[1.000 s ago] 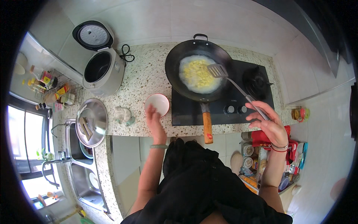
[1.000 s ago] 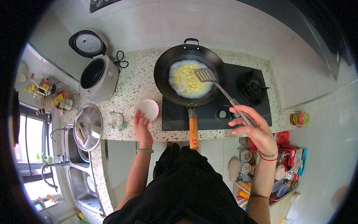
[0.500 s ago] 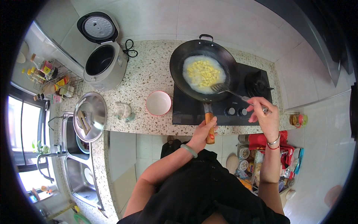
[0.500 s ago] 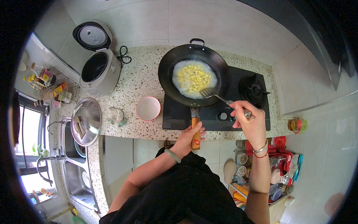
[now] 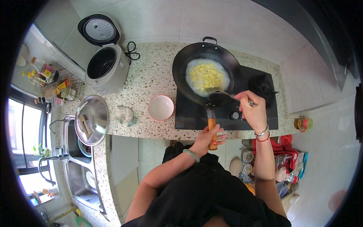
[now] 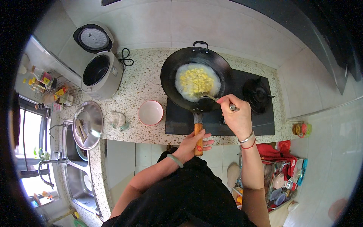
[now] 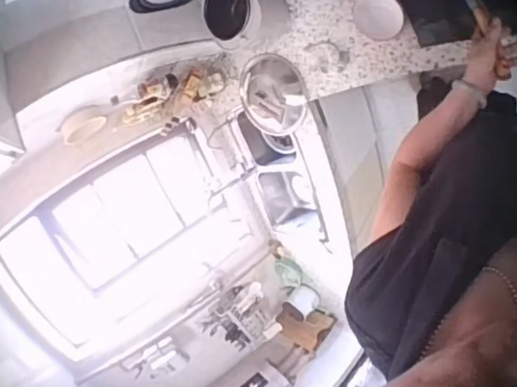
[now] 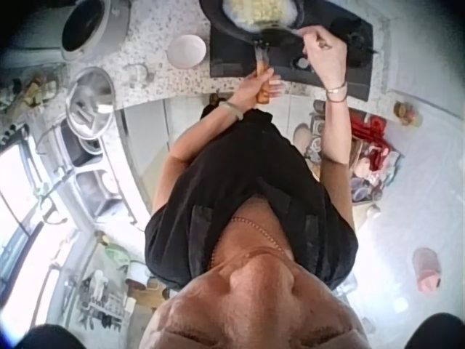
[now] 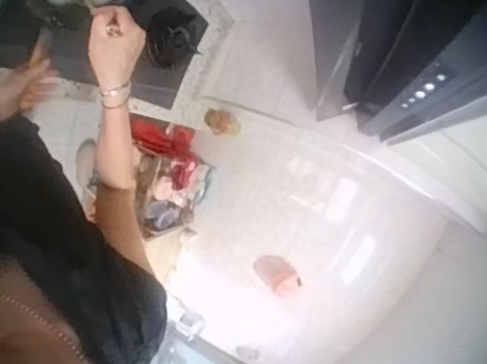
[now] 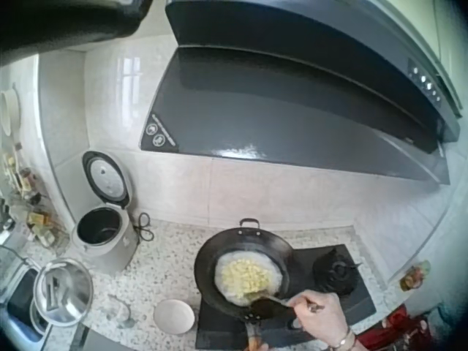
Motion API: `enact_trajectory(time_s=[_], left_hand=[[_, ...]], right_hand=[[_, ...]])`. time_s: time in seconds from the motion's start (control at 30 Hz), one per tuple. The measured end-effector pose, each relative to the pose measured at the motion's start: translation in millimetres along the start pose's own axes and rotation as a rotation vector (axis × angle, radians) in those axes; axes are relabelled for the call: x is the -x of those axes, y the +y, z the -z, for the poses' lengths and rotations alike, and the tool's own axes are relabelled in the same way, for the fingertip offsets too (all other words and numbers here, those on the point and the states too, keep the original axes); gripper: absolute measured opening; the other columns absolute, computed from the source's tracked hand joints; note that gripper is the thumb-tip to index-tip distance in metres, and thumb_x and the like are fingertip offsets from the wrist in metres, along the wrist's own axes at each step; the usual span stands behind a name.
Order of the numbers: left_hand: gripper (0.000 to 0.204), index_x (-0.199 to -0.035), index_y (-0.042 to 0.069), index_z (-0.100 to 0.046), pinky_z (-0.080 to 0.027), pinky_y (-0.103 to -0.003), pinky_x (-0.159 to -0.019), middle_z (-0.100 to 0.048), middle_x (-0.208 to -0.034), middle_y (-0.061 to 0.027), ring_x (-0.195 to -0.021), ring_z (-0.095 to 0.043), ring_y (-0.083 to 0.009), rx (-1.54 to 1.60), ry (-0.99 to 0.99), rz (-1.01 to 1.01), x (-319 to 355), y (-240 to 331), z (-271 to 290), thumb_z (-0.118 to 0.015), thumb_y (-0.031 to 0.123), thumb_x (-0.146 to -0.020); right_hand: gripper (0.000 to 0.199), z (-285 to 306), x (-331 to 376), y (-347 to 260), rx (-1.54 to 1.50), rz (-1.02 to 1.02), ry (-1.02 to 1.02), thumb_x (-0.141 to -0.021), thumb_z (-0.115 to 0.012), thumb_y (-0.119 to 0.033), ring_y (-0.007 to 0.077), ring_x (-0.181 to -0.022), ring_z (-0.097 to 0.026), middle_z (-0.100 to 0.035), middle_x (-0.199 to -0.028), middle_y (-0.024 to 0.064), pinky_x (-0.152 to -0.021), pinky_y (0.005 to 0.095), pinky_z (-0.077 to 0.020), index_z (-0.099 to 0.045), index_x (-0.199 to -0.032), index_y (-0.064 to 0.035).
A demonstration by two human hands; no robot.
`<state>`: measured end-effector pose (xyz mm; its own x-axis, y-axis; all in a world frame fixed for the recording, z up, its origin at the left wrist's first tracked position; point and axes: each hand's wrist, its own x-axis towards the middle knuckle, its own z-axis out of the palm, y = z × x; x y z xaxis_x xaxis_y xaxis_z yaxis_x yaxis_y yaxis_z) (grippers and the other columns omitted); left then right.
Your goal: The person cooks eggs in a wok on a gas stove, stirring the mixture with a spatula. They periodically add water from a small bowl into the wok to adjust the consistency of the cooking eggs.
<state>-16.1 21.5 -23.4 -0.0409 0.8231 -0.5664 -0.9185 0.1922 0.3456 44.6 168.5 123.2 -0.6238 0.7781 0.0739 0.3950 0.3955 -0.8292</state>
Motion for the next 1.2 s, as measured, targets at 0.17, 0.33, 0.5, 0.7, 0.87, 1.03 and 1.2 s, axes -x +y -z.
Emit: enact_trajectory(time_s=[0.17, 0.33, 0.5, 0.7, 0.87, 1.03, 1.2], left_hand=[[0.047, -0.128, 0.005, -0.038, -0.057, -0.039, -0.079, -0.053, -0.126, -0.0161, -0.104, -0.061, -0.0291, -0.018, -0.001, 0.003, 0, 0, 0, -0.057, 0.031, -0.095], [0.048, -0.129, 0.004, -0.038, -0.057, -0.039, -0.078, -0.053, -0.126, -0.0158, -0.104, -0.061, -0.0291, -0.032, -0.005, -0.005, -2, -2, 1, -0.057, 0.032, -0.095], [0.047, -0.128, 0.004, -0.038, -0.058, -0.039, -0.078, -0.053, -0.125, -0.0155, -0.104, -0.061, -0.029, -0.045, 0.01, -0.005, 1, 0, 0, -0.057, 0.032, -0.095], [0.046, -0.128, 0.005, -0.039, -0.058, -0.039, -0.078, -0.053, -0.125, -0.0154, -0.103, -0.062, -0.0289, -0.052, 0.005, -0.015, 0, -2, -1, -0.056, 0.033, -0.095], [0.045, -0.128, 0.005, -0.039, -0.058, -0.039, -0.078, -0.053, -0.126, -0.0151, -0.102, -0.062, -0.0287, -0.049, -0.003, -0.03, -2, -3, 2, -0.056, 0.032, -0.095], [0.046, -0.129, 0.005, -0.038, -0.057, -0.039, -0.078, -0.053, -0.126, -0.0157, -0.103, -0.062, -0.0289, -0.031, 0.0, -0.026, -1, -2, 0, -0.056, 0.031, -0.095], [0.049, -0.132, 0.005, -0.036, -0.057, -0.04, -0.079, -0.051, -0.129, -0.0171, -0.105, -0.061, -0.0297, -0.03, 0.009, -0.027, 2, -1, -2, -0.055, 0.031, -0.096]], right_hand=[[0.02, -8, -13, 15, -0.065, -0.01, 0.029, -0.091, -0.051, -0.012, 0.0056, -0.044, -0.05, -0.054, -0.053, 0.0001, -0.041, 0.0222, -0.0364, -0.068, -0.083, -0.0029], [0.02, -18, -21, 23, -0.132, -0.045, 0.043, -0.091, -0.051, -0.013, 0.0063, -0.044, -0.051, -0.054, -0.053, -0.0005, -0.04, 0.0227, -0.0376, -0.068, -0.085, -0.0046], [0.019, -27, -30, 29, -0.128, 0.01, 0.056, -0.09, -0.051, -0.012, 0.0071, -0.043, -0.052, -0.055, -0.053, 0.0006, -0.04, 0.0234, -0.0382, -0.067, -0.084, -0.0037], [0.016, -36, -38, 33, -0.094, 0.065, 0.083, -0.088, -0.053, -0.011, 0.0089, -0.045, -0.055, -0.056, -0.053, 0.003, -0.043, 0.0242, -0.0403, -0.066, -0.083, -0.0031], [0.017, -42, -43, 38, -0.133, 0.088, 0.075, -0.09, -0.053, -0.011, 0.0091, -0.046, -0.057, -0.058, -0.056, 0.0034, -0.044, 0.0237, -0.0416, -0.067, -0.087, -0.0025], [0.019, -28, -41, 38, -0.342, -0.028, 0.041, -0.093, -0.052, -0.012, 0.0077, -0.05, -0.058, -0.062, -0.066, 0.0033, -0.045, 0.0211, -0.0431, -0.068, -0.094, -0.0027], [0.02, 24, -18, -2, -0.258, -0.131, 0.028, -0.093, -0.051, -0.011, 0.0059, -0.048, -0.053, -0.059, -0.064, 0.0013, -0.044, 0.0198, -0.0415, -0.068, -0.091, -0.0031]])
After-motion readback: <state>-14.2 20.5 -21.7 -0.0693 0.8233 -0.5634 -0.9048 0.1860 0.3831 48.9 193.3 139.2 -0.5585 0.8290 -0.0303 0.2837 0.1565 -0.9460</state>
